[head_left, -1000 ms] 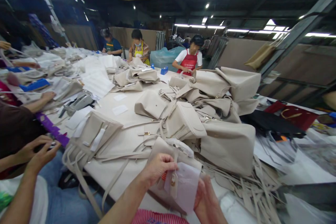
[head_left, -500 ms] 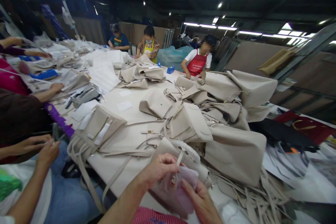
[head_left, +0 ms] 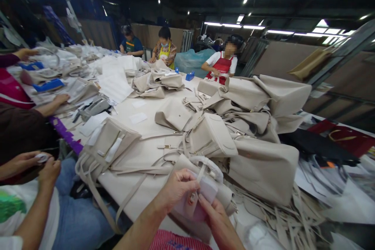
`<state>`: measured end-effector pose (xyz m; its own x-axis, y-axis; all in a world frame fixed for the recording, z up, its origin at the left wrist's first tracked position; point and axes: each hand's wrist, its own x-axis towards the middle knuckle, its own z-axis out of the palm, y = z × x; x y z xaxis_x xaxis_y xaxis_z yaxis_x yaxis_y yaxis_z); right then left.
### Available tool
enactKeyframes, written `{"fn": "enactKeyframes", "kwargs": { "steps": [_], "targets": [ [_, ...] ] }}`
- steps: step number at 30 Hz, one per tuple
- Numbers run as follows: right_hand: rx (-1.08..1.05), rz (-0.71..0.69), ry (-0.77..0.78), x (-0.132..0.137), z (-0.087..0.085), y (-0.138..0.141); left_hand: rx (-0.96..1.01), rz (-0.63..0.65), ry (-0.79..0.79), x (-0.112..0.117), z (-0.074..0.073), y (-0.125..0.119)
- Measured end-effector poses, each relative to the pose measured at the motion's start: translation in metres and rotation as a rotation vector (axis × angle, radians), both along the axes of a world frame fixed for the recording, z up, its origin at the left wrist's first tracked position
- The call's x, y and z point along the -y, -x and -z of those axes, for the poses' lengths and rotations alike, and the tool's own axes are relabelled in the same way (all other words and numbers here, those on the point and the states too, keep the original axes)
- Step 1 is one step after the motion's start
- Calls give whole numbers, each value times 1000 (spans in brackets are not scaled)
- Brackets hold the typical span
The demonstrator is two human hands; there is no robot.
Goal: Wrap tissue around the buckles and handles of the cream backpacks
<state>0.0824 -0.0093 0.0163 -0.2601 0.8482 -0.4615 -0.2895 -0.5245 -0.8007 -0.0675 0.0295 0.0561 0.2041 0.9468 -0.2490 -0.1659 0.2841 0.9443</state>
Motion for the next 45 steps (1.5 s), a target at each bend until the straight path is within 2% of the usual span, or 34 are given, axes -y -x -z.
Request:
{"fn": "enactKeyframes", "kwargs": {
  "steps": [2,7,12,13,17,19,21,24,31,36,39,42,45],
  "targets": [
    [-27,-6,0,1,2,0,-25,-18,-8,0,4,-1],
    [222,78,-66,-1,7,2,-47,-96,-33,1,12,-9],
    [109,152,-6,2,2,7,74,-248,35,8,16,1],
    [93,161,5,3,2,7,59,-225,75,11,18,4],
    [81,130,32,5,8,6,22,11,229,25,29,11],
    [93,115,11,5,10,6,27,16,233,29,33,8],
    [114,135,-8,6,9,6,44,-47,214,30,35,3],
    [154,168,-5,7,5,6,110,-87,183,25,32,-2],
    [173,167,-73,9,3,5,121,5,32,17,16,0],
    [159,174,-110,11,6,6,58,-151,31,8,9,-4],
    [165,175,-90,11,2,5,103,-147,6,4,5,-5],
    [100,161,-33,10,-4,5,75,-137,-21,9,6,-1],
    [100,185,-29,8,-4,5,-6,-63,66,23,13,6]
  ]
}}
